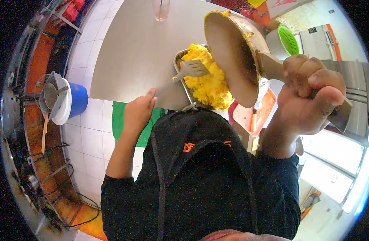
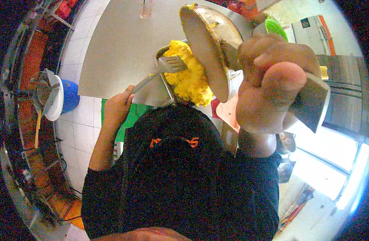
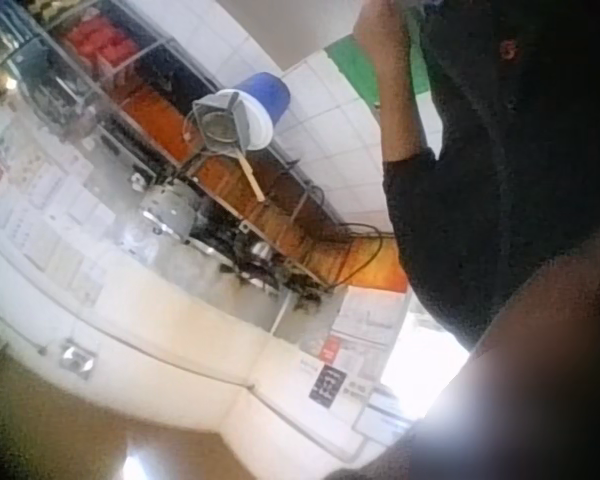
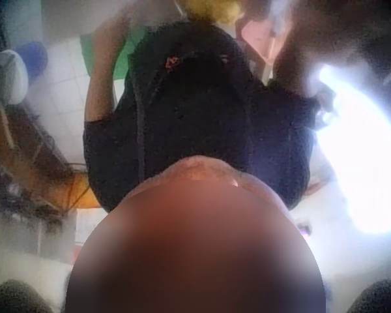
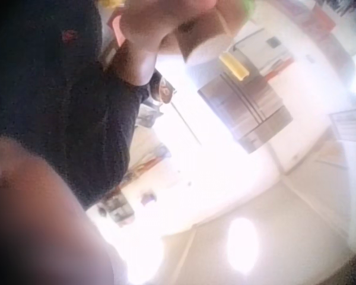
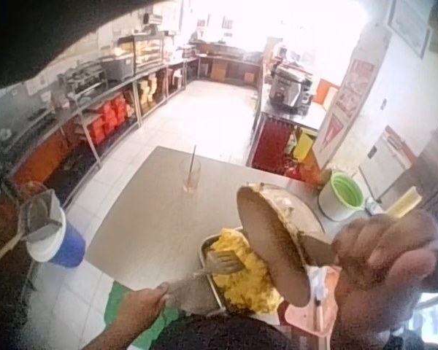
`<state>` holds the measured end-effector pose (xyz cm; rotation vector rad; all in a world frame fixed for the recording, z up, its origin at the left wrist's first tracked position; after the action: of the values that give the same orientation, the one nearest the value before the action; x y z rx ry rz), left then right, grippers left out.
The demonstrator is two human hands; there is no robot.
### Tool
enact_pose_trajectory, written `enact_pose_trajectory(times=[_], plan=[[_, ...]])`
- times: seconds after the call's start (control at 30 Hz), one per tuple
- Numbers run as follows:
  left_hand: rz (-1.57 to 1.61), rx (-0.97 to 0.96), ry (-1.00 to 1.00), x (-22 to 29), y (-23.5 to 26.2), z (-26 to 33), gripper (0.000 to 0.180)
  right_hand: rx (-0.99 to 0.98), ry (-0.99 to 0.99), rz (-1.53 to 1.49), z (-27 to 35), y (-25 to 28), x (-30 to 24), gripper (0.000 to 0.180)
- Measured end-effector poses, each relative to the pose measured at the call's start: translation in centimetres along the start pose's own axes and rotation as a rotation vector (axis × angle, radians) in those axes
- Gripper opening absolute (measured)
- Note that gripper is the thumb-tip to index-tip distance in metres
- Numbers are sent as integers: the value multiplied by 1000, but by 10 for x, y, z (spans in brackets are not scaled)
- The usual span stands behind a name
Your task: The person transfers cooked scrambled eggs from a frying pan into a metal tray using a spatula, covers the tray with plastic wrap from a large roll, and then places the empty frying pan in a sink to be washed.
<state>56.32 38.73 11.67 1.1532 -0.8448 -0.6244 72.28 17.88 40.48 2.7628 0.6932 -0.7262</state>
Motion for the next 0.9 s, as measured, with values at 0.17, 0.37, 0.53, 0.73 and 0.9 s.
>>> enact_pose_trajectory(times=[0.17, 0.37, 0.53, 0.73, 0.9], plan=[[37, -21, 33, -4, 1, 4, 31, -15, -23, 34, 4, -7, -2, 43], [57, -32, 65, -5, 9, 7, 32, 23, 34, 129, 11, -15, -11, 42], [1, 44, 30, -1, 39, 8, 31, 39, 54, 146, 16, -8, -13, 43], [47, 121, -19, 15, 62, 15, 31, -46, 5, 95, 16, -8, -8, 38], [85, 123, -168, 48, 51, 15, 31, -86, 23, 25, 16, -6, -7, 31]])
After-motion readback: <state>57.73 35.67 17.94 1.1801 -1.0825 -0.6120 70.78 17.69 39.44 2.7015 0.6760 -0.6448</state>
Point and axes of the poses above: each hand's wrist, its own z-axis away from the middle knuckle, its own y-axis out of the back of the hand, x = y × z, the point moved 9 cm from there along -z, towards the middle knuckle, and after that the axes turned 9 degrees about y, right-handed, at the moved point
